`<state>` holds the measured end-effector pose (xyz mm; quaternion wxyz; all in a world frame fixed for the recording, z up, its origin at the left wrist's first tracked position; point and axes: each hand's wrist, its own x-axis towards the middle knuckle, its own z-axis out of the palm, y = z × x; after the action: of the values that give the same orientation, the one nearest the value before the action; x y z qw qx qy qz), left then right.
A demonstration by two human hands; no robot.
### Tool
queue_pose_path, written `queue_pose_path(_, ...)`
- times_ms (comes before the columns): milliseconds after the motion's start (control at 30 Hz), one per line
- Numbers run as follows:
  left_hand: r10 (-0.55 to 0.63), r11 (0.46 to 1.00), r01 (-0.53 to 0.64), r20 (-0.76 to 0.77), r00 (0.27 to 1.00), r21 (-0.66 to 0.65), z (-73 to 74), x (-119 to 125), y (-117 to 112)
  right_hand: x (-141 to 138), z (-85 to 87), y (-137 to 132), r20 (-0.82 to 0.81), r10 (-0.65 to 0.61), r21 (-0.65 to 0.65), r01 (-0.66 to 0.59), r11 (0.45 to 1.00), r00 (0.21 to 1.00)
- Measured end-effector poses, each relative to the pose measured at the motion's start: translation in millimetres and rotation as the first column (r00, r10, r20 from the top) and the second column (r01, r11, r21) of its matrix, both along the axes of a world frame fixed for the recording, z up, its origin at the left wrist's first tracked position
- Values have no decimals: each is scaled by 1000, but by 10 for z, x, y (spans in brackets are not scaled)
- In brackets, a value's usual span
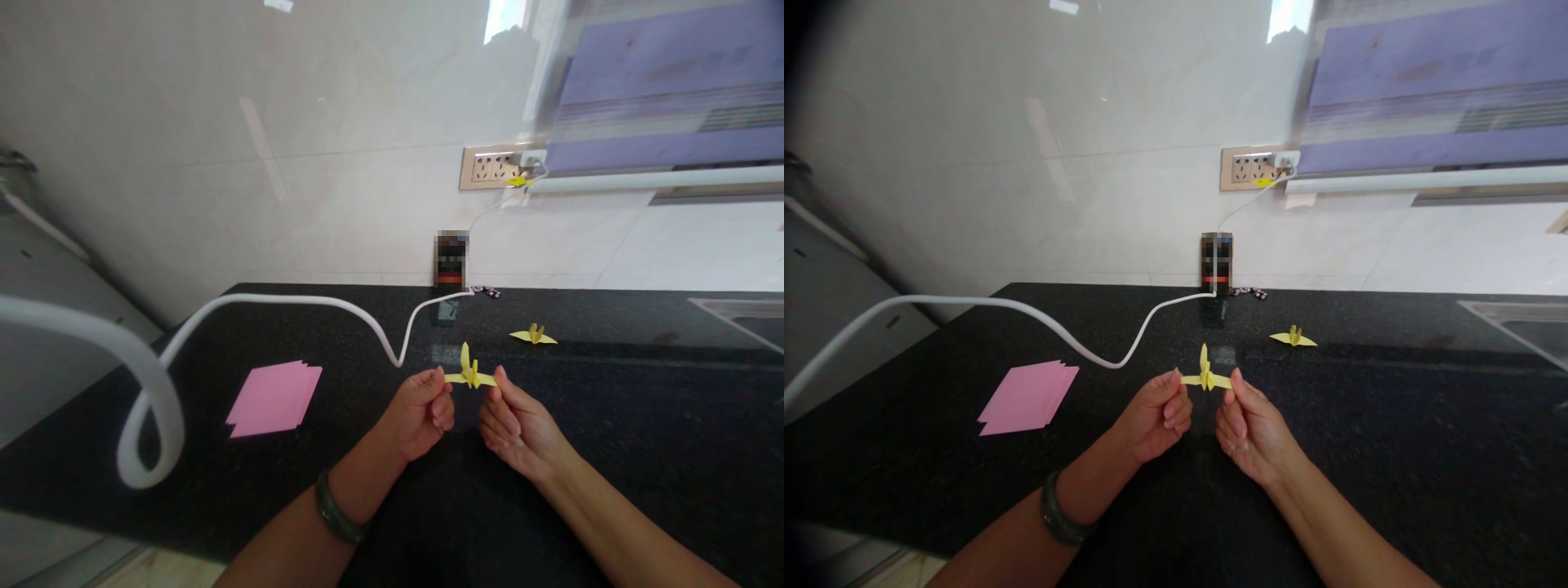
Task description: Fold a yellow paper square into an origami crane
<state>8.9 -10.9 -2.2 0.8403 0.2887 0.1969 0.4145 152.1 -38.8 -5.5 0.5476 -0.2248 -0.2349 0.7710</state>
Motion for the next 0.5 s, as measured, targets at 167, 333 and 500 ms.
queue_pose_path(167, 41, 999, -41, 5, 999, 16, -7, 15, -4, -30, 6, 9, 12, -30, 2, 30, 1000, 999)
queue_pose_path(333, 44, 999, -44, 4, 999, -15, -4, 28, -1, -15, -7, 27, 16, 21, -14, -21, 1000, 1000)
queue_pose_path(500, 66, 997, -67, -36, 997, -36, -1, 35, 11, 20, -25, 39, 29, 42, -21, -41, 999, 999)
